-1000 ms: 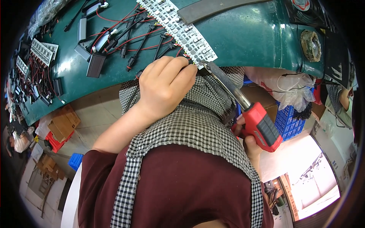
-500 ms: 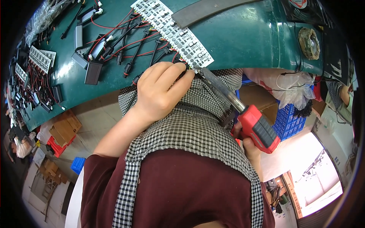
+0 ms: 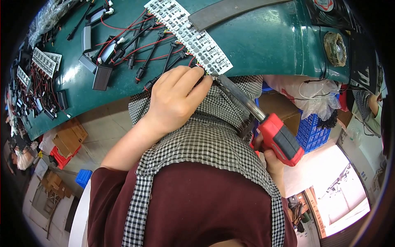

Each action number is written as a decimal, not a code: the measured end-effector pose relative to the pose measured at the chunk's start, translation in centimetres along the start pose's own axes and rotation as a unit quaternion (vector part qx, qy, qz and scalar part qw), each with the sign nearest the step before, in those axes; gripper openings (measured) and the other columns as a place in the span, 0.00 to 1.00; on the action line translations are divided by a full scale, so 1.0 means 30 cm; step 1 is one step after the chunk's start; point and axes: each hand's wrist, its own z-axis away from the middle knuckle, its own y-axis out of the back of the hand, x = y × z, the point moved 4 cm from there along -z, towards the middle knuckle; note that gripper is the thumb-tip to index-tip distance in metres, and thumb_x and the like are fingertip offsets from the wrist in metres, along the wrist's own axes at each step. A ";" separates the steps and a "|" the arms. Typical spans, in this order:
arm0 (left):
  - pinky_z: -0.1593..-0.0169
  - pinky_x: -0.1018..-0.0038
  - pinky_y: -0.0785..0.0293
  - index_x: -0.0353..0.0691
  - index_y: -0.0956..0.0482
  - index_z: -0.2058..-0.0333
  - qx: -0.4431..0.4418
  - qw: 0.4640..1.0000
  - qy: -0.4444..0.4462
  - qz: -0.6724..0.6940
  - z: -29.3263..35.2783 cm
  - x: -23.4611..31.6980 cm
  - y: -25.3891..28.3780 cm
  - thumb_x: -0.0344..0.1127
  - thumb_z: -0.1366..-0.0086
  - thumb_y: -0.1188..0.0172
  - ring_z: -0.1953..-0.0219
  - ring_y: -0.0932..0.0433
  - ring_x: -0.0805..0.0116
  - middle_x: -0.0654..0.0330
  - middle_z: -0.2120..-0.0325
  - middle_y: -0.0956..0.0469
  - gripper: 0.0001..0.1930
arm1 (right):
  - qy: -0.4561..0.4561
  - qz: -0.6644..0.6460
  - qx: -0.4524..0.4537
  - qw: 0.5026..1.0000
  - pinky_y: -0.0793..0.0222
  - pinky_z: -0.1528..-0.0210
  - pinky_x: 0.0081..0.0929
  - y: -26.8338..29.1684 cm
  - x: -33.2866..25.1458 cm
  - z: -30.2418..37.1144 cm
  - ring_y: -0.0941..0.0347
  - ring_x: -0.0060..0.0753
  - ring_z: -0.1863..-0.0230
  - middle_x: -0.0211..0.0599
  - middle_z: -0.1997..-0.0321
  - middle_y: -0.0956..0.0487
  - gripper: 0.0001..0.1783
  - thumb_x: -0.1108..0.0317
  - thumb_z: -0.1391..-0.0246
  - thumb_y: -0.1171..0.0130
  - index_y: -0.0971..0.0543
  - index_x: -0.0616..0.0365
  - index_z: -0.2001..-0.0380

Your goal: The person picks up circuit boards and wires from the workbench and solders wire connections onto the boards using a soldering gun.

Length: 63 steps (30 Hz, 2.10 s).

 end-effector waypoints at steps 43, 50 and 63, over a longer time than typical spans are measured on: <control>0.68 0.69 0.32 0.38 0.26 0.68 -0.088 0.980 0.176 -0.024 -0.035 -0.060 0.078 0.24 0.51 0.38 0.73 0.29 0.63 0.60 0.77 0.28 0.10 | -0.041 -0.162 0.023 0.986 0.35 0.75 0.20 -0.077 -0.119 -0.011 0.31 0.25 0.75 0.41 0.63 0.24 0.43 0.38 0.59 0.37 0.31 0.69 0.53; 0.69 0.70 0.31 0.38 0.25 0.65 -0.092 0.983 0.156 -0.022 -0.043 -0.057 0.068 0.24 0.52 0.38 0.74 0.28 0.63 0.60 0.78 0.28 0.12 | -0.041 -0.173 0.013 0.984 0.36 0.75 0.21 -0.104 -0.142 -0.033 0.32 0.24 0.76 0.42 0.62 0.24 0.42 0.40 0.58 0.36 0.31 0.70 0.54; 0.65 0.69 0.33 0.37 0.21 0.70 -0.057 0.992 0.114 0.011 -0.029 -0.085 0.067 0.26 0.52 0.40 0.70 0.28 0.63 0.62 0.74 0.26 0.08 | -0.026 -0.117 -0.020 0.993 0.37 0.76 0.21 -0.113 -0.151 -0.063 0.30 0.24 0.76 0.43 0.61 0.24 0.39 0.45 0.54 0.37 0.31 0.71 0.52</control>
